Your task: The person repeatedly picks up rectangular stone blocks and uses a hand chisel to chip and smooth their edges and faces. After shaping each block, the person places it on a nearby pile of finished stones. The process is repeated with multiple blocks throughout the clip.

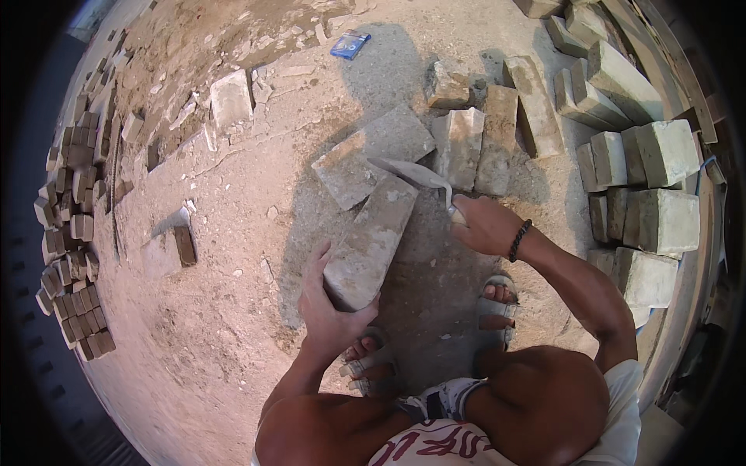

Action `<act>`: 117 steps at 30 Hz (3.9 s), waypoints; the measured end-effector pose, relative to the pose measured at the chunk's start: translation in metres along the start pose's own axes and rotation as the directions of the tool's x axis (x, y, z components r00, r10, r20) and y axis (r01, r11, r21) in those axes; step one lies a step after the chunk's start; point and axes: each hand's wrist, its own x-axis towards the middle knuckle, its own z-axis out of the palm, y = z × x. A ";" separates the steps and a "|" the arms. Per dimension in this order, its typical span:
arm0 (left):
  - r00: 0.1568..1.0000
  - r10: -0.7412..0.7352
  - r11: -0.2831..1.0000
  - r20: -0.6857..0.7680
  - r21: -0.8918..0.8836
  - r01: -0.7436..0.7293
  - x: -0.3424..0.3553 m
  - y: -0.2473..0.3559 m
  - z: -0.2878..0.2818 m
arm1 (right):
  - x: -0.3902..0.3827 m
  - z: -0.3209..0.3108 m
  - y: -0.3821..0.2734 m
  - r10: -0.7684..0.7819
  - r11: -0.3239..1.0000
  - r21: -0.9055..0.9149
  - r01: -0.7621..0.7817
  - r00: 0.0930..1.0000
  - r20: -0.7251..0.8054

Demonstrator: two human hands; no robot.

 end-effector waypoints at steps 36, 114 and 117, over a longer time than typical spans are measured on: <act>0.886 0.275 0.883 0.374 -0.464 -0.078 0.414 0.265 0.333 | -0.227 0.057 0.082 0.369 0.772 0.553 -0.313 0.929 0.010; 0.956 0.154 0.918 0.251 0.321 -0.232 0.113 -0.029 -0.040 | 0.056 0.066 -0.045 -0.107 0.923 0.357 0.142 0.987 -0.117; 0.947 0.183 0.855 0.264 0.433 -0.287 0.109 -0.016 -0.037 | 0.046 0.074 -0.023 -0.037 0.912 0.407 0.055 0.998 -0.052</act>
